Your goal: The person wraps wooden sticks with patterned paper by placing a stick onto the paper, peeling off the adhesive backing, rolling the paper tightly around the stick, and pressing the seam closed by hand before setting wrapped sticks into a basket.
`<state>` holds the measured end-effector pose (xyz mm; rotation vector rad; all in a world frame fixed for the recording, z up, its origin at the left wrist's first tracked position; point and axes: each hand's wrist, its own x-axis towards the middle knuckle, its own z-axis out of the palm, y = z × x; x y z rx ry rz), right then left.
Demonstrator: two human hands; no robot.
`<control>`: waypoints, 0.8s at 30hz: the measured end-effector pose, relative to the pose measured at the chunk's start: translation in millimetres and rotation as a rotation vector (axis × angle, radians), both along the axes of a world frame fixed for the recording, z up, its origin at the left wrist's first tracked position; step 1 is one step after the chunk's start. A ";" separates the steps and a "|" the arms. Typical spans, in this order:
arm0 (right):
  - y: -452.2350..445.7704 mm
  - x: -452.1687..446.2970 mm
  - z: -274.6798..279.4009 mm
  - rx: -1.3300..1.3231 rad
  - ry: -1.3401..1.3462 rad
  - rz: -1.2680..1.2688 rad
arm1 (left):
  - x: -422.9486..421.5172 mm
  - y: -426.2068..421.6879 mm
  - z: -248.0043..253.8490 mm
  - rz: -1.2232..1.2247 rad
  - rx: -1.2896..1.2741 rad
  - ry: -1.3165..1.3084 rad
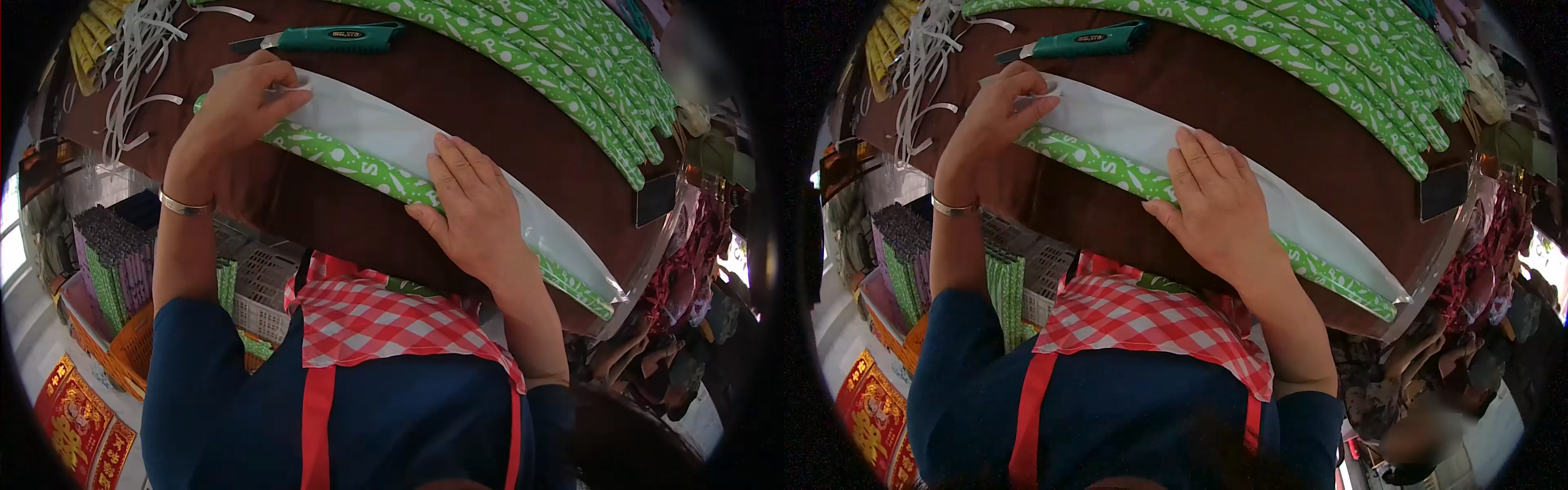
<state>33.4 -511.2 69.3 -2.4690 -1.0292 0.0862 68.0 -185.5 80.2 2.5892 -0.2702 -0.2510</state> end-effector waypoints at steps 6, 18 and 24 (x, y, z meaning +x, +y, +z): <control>0.7 -0.2 -0.4 -0.003 0.019 0.000 | 4.4 25.1 5.2 0.036 0.070 0.054; 1.6 0.9 -2.5 0.004 -0.005 -0.004 | 6.8 16.6 -0.1 0.142 0.086 0.025; 1.9 0.1 -2.0 0.006 0.000 -0.005 | 7.5 15.3 -4.7 0.152 0.222 -0.044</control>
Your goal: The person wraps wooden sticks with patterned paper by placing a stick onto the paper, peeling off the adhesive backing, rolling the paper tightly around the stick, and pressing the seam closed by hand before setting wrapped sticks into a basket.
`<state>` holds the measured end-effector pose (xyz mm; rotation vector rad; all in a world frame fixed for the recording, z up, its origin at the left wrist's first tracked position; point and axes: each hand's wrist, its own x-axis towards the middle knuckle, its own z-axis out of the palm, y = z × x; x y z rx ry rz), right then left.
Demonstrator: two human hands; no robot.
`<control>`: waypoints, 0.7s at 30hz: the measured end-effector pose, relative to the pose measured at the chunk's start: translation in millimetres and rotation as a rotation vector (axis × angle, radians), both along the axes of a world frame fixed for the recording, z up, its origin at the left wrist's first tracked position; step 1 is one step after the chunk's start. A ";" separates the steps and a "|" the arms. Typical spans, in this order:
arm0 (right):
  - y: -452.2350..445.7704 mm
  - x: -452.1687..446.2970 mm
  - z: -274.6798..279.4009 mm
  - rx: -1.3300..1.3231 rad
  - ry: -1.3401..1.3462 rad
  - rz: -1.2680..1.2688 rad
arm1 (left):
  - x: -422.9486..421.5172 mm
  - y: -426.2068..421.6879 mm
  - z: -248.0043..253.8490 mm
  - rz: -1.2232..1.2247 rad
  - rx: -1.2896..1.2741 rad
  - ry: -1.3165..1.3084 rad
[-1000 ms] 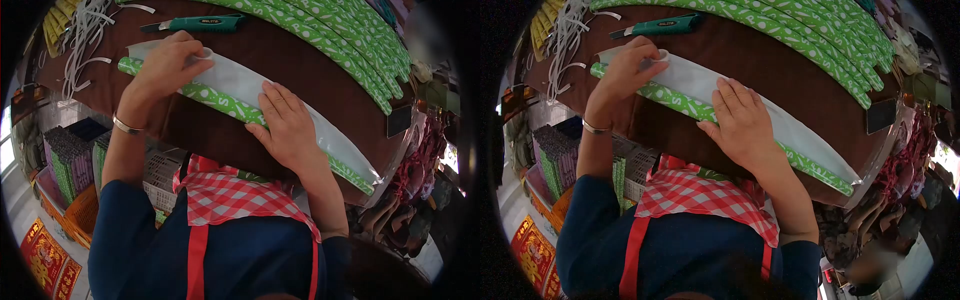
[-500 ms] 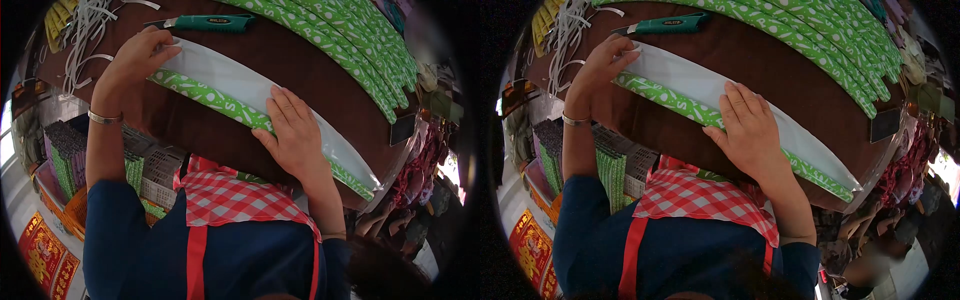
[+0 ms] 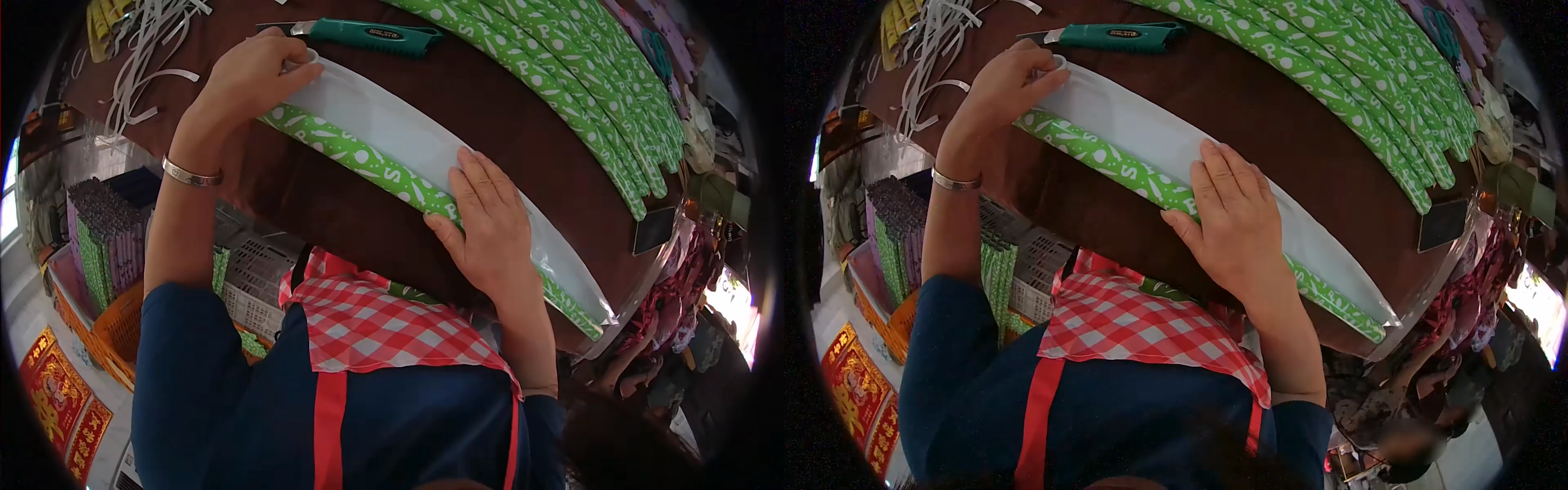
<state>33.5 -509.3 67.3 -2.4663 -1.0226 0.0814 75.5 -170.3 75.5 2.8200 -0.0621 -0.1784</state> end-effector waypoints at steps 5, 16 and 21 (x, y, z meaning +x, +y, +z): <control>-0.6 -0.3 -0.3 -0.002 0.008 0.003 | 3.2 5.6 2.1 0.022 -0.184 0.035; -0.5 1.0 0.0 -0.017 0.008 0.016 | 3.3 6.2 -7.9 0.141 -0.215 0.017; -0.7 1.8 0.7 -0.008 0.018 0.017 | 0.0 3.6 -17.3 0.117 -0.190 -0.173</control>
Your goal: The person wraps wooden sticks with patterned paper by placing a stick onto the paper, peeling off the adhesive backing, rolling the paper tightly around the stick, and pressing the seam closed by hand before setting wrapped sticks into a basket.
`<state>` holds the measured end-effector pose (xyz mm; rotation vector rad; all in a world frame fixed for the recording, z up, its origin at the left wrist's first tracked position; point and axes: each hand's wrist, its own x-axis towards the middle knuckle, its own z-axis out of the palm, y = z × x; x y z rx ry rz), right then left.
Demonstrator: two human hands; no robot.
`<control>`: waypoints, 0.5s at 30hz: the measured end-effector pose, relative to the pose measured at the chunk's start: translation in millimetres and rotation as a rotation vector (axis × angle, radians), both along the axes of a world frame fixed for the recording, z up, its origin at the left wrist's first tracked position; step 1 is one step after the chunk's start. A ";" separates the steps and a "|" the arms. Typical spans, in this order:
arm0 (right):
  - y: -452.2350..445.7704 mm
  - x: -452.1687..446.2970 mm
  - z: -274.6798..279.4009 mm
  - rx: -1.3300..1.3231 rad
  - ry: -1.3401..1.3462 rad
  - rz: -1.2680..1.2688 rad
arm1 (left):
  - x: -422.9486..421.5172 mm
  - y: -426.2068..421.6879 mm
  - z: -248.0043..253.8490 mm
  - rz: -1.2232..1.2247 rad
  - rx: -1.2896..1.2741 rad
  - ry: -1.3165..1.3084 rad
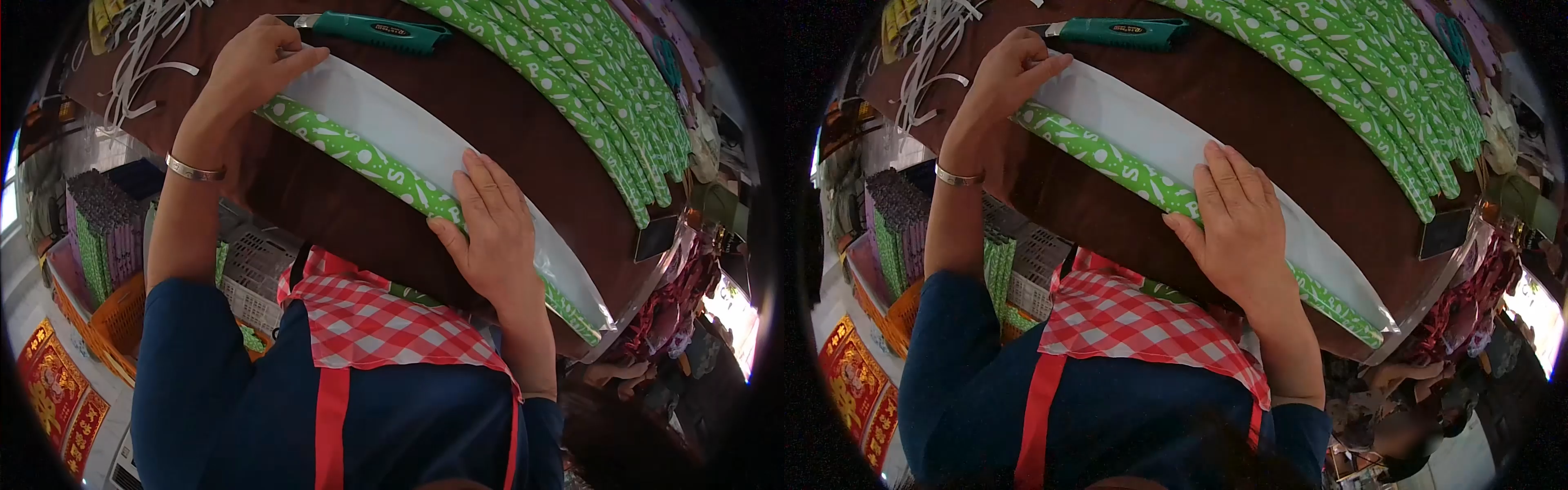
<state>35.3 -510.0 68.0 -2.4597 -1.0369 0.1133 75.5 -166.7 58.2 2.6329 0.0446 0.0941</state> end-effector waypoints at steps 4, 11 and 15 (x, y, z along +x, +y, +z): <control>0.5 -0.7 0.6 -0.006 0.006 -0.005 | -0.6 2.0 -2.6 0.010 0.025 0.006; 0.5 -0.2 1.3 -0.008 0.008 -0.003 | -0.3 2.1 -4.0 -0.010 0.031 -0.022; 0.5 -0.4 1.6 -0.020 0.016 -0.006 | 0.2 3.2 -4.1 -0.016 0.043 -0.028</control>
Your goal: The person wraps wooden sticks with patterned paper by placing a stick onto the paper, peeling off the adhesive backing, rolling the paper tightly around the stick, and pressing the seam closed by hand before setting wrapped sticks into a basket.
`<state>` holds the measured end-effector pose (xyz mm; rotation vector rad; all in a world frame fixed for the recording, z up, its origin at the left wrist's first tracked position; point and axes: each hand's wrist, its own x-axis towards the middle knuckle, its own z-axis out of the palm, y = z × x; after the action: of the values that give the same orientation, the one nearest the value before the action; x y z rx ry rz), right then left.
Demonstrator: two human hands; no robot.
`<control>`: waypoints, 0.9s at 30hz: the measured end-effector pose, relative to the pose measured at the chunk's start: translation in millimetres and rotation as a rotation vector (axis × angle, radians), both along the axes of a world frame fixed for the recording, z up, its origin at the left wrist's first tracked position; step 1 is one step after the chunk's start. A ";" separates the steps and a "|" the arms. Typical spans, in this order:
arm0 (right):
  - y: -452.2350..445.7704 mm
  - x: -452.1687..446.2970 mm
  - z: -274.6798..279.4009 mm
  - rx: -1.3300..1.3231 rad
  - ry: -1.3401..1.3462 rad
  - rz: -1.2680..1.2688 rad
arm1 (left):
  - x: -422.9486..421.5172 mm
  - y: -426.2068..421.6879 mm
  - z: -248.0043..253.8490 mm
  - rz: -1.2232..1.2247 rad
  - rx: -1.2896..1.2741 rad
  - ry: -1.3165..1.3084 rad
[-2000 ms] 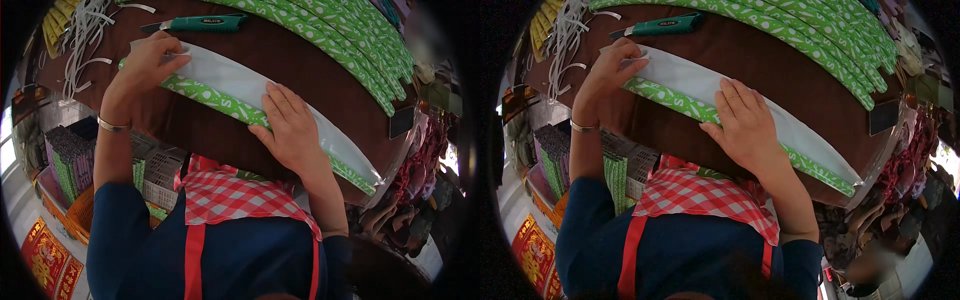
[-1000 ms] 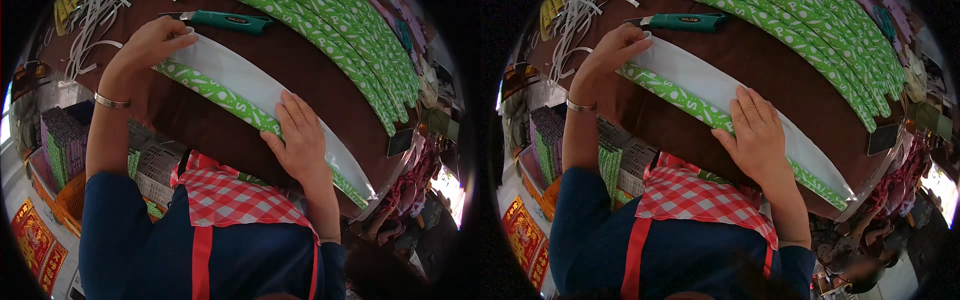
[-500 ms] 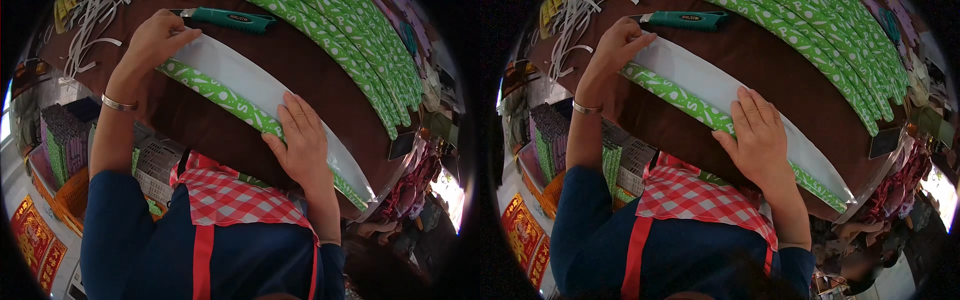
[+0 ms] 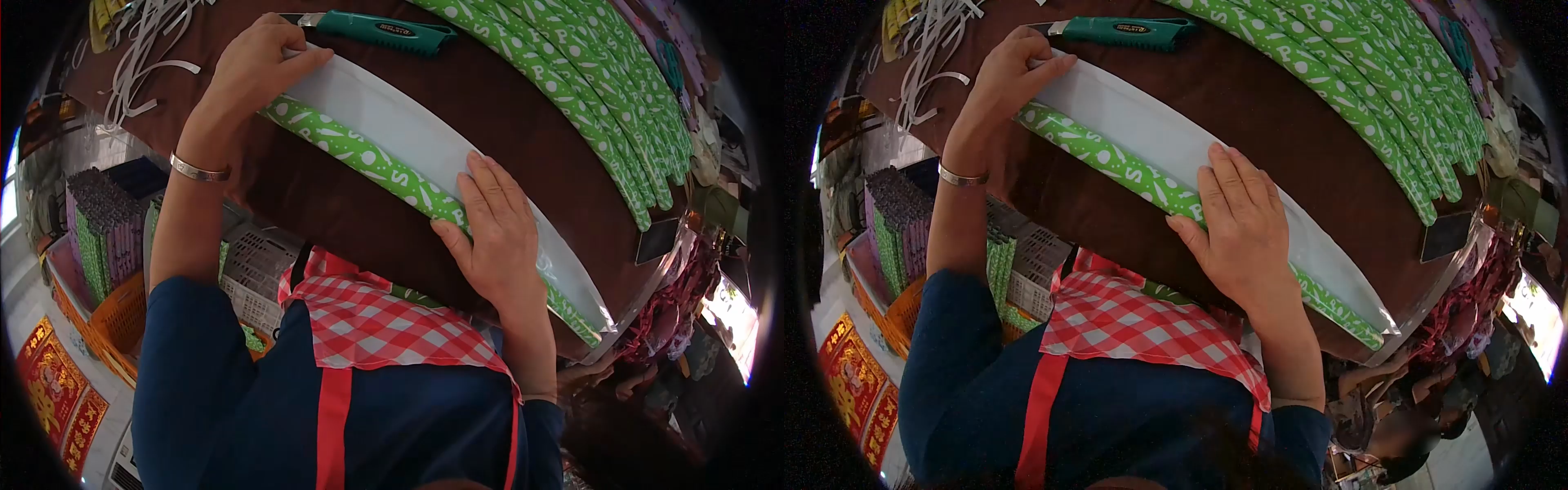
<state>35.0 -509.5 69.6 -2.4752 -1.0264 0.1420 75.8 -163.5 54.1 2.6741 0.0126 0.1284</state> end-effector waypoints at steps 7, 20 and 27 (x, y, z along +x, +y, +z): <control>-0.4 -0.4 -0.1 -0.005 0.009 -0.003 | 0.9 0.9 -3.4 0.020 -0.008 0.042; -1.1 -0.8 0.1 0.028 0.009 0.001 | 3.4 -4.5 4.7 0.048 -0.039 0.098; -0.8 -13.5 -22.7 0.070 -0.098 -0.051 | 9.8 13.7 -16.8 0.007 -0.102 0.036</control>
<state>21.4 -510.3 46.9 -2.4627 -0.9888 -0.0308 85.6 -149.8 37.3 2.5743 0.0392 0.0801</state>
